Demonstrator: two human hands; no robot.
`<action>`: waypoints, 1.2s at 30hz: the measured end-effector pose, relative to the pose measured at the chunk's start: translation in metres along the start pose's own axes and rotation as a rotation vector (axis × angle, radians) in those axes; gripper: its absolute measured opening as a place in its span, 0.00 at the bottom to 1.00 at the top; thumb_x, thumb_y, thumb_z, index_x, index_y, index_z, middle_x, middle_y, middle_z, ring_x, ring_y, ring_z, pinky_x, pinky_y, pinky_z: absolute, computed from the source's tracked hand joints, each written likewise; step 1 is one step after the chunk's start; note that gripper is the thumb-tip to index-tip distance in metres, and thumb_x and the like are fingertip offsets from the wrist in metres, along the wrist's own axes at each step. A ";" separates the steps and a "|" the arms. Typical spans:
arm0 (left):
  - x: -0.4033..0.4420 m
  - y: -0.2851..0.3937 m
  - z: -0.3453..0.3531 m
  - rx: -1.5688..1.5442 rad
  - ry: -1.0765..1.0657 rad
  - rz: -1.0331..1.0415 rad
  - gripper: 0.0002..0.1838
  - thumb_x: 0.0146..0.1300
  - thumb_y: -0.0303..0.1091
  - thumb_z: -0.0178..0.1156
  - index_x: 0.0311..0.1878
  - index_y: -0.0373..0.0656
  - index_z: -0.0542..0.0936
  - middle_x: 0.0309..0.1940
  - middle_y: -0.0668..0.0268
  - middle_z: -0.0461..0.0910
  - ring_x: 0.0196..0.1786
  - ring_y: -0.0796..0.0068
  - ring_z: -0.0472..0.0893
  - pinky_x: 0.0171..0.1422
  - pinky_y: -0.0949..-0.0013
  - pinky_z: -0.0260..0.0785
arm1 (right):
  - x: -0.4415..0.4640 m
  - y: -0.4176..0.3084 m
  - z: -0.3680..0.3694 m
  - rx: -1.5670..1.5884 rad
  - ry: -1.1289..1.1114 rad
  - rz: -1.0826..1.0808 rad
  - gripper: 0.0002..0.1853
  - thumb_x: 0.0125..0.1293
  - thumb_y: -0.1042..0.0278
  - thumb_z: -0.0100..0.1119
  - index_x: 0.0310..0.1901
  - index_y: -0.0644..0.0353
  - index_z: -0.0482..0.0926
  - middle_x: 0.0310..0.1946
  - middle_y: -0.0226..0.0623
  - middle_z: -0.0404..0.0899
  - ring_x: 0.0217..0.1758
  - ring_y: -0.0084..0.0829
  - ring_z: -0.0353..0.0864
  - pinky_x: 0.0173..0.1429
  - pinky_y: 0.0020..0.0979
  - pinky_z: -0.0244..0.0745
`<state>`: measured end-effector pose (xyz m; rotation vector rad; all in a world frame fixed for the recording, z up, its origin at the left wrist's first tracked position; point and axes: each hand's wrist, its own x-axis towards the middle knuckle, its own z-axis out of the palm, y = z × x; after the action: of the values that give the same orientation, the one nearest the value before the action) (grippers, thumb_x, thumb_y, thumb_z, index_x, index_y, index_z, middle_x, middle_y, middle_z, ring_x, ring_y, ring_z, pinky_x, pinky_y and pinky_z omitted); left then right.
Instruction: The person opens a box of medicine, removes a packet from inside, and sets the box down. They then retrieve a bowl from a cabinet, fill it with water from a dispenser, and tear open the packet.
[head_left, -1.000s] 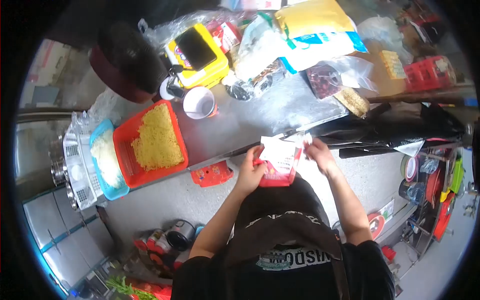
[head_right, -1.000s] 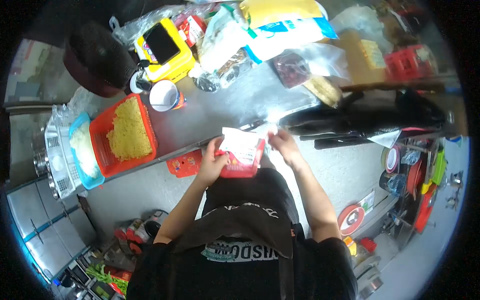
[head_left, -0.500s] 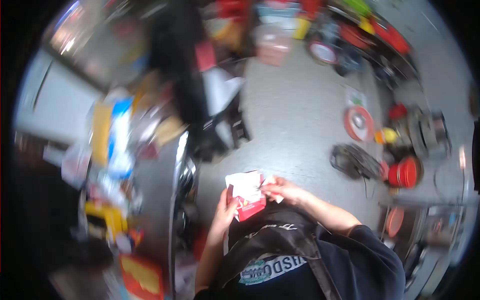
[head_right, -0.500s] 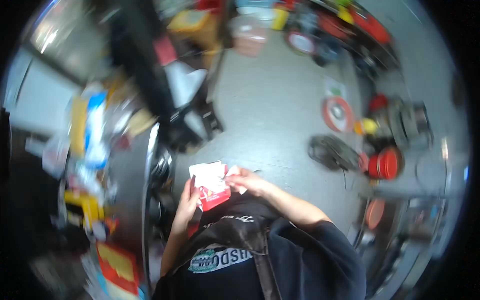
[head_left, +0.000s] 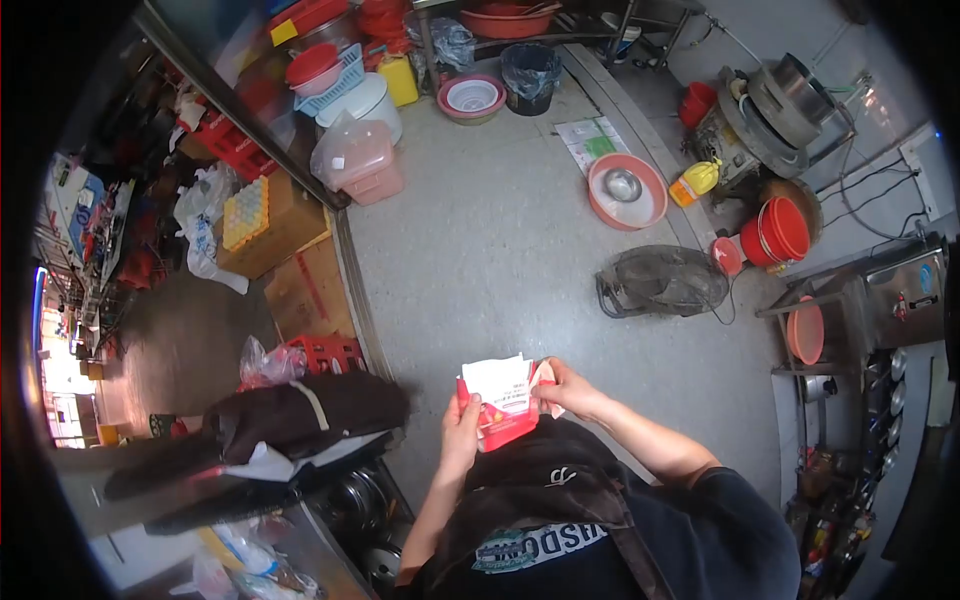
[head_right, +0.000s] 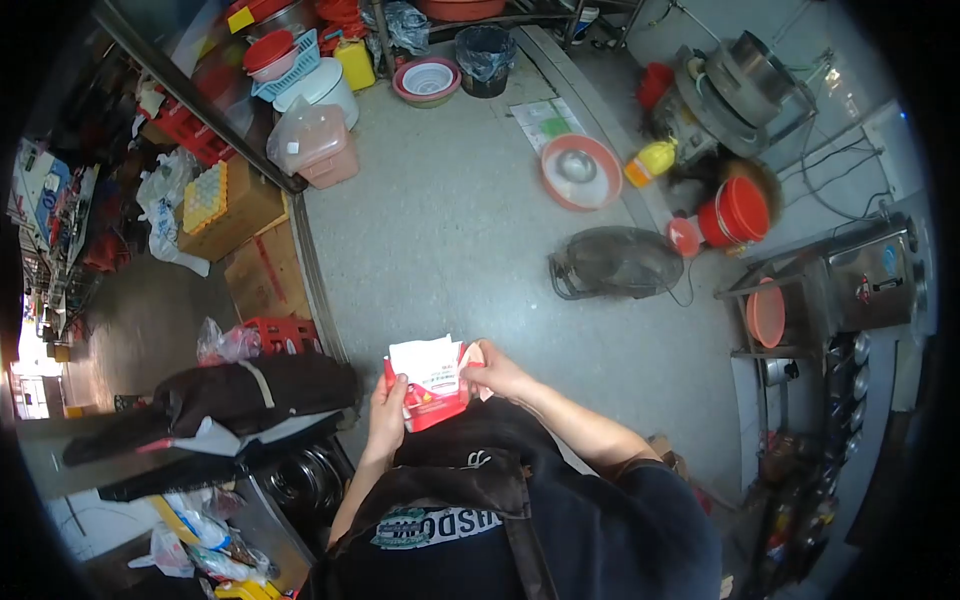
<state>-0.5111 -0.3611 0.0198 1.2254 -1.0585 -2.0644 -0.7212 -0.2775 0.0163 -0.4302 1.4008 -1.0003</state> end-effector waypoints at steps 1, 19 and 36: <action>0.019 0.005 0.006 -0.079 0.032 -0.013 0.12 0.73 0.35 0.52 0.53 0.38 0.73 0.39 0.69 0.79 0.38 0.82 0.78 0.45 0.74 0.73 | 0.009 -0.014 -0.006 0.013 -0.055 0.008 0.14 0.63 0.72 0.60 0.48 0.62 0.72 0.30 0.28 0.76 0.26 0.17 0.75 0.25 0.21 0.71; 0.450 0.223 0.083 0.282 -0.110 -0.064 0.28 0.71 0.39 0.55 0.70 0.43 0.60 0.53 0.60 0.77 0.53 0.71 0.78 0.56 0.67 0.69 | 0.324 -0.284 -0.173 0.445 0.445 0.008 0.07 0.65 0.66 0.62 0.38 0.59 0.78 0.25 0.27 0.77 0.19 0.17 0.69 0.21 0.21 0.62; 0.620 0.220 0.197 0.306 0.439 -0.438 0.21 0.68 0.37 0.56 0.61 0.40 0.71 0.44 0.58 0.83 0.42 0.65 0.84 0.42 0.66 0.75 | 0.830 -0.591 -0.530 0.469 0.368 -0.062 0.09 0.62 0.62 0.62 0.27 0.47 0.72 0.18 0.20 0.65 0.16 0.16 0.60 0.19 0.21 0.52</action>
<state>-0.9640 -0.8738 -0.0440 2.1080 -0.9756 -1.8248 -1.5176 -1.0924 -0.1279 0.0647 1.4193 -1.4670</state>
